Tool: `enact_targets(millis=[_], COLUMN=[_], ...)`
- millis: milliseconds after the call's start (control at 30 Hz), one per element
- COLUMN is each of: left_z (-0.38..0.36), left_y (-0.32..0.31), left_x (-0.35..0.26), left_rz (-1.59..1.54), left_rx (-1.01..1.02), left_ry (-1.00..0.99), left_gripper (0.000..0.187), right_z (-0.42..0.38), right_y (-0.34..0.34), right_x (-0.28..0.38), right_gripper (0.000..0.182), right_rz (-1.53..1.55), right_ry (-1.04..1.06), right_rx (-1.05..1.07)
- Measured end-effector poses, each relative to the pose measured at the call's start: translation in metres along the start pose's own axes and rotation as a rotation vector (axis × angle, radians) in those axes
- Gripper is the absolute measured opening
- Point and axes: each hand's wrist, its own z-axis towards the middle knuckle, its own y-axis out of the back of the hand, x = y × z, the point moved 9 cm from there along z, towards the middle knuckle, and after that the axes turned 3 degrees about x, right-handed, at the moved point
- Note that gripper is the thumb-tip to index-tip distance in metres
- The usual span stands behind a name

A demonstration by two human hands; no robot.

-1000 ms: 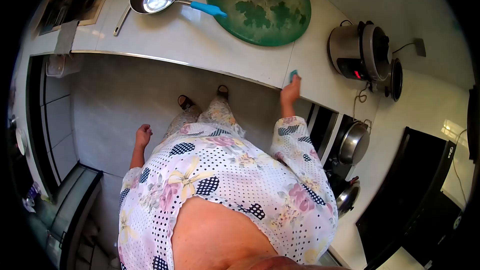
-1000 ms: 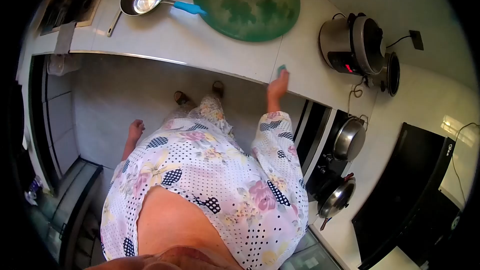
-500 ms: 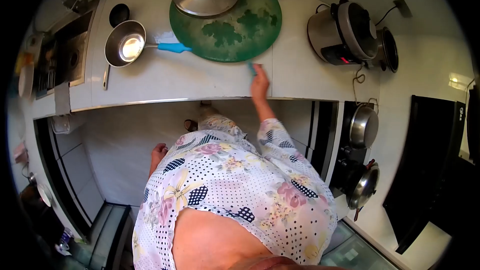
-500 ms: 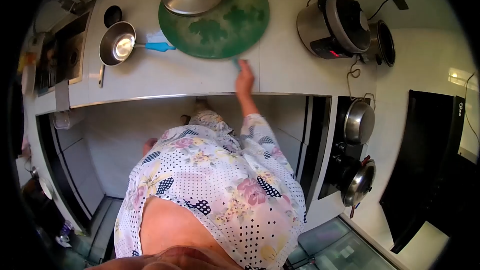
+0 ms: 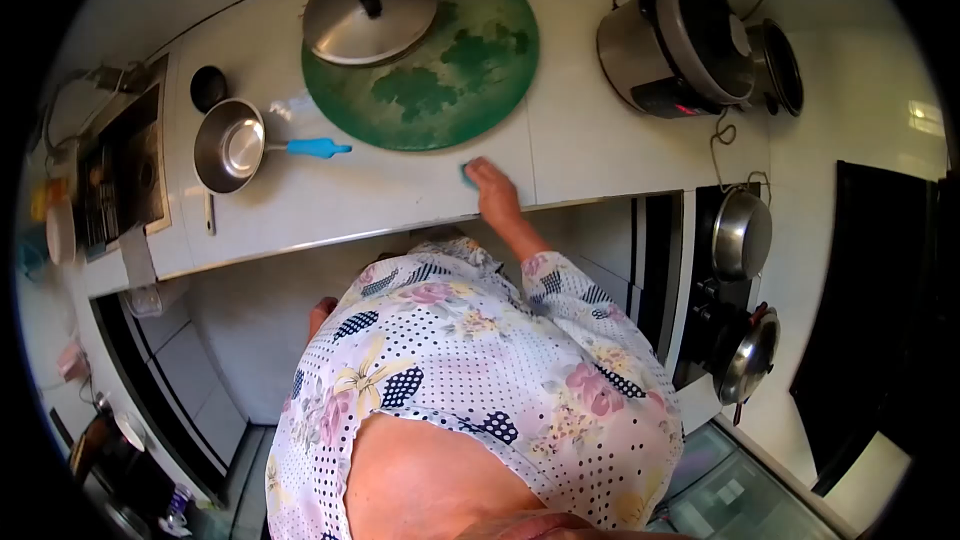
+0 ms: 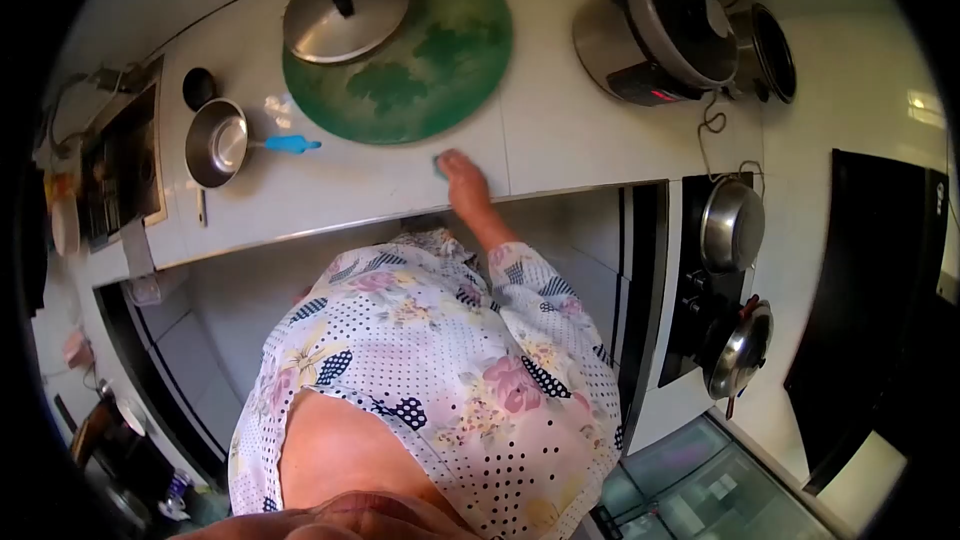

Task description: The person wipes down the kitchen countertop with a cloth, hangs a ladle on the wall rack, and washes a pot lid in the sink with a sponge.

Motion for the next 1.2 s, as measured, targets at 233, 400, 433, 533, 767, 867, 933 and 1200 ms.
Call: enact_targets(millis=[233, 400, 433, 533, 767, 867, 933, 1200], left_z=[0.009, 0.017, 0.014, -0.004, -0.024, 0.003, 0.011, -0.003], left_y=[0.031, 0.063, 0.067, 0.077, 0.057, 0.070, 0.081, 0.089], left_x=[-0.075, -0.084, -0.089, -0.109, -0.187, -0.175, -0.172, -0.168], left_rz=[-0.109, 0.053, 0.069, 0.022, 0.132, 0.120, -0.006, -0.336], left_rx=[0.001, 0.007, 0.005, -0.022, 0.187, 0.222, 0.208, 0.284], left_ry=[-0.193, -0.303, -0.304, -0.299, -0.144, -0.226, -0.222, -0.097], left_gripper=[0.026, 0.026, 0.026, 0.027, 0.028, 0.026, 0.026, 0.043], right_z=[-0.030, -0.089, -0.096, -0.112, -0.046, -0.042, -0.048, -0.046], right_y=[0.096, 0.134, 0.126, 0.062, -0.019, -0.002, 0.031, 0.066], right_x=[-0.092, -0.161, -0.153, -0.113, 0.021, -0.008, -0.054, -0.109], right_gripper=[0.048, 0.043, 0.041, 0.038, 0.035, 0.034, 0.033, 0.033], right_rz=[0.046, -0.367, -0.369, 0.053, 0.196, 0.290, 0.188, -0.289], right_ry=[-0.374, -0.467, -0.449, -0.426, -0.266, -0.411, -0.495, -0.596], right_rx=[-0.405, -0.524, -0.514, -0.612, -0.259, -0.360, -0.474, -0.560])
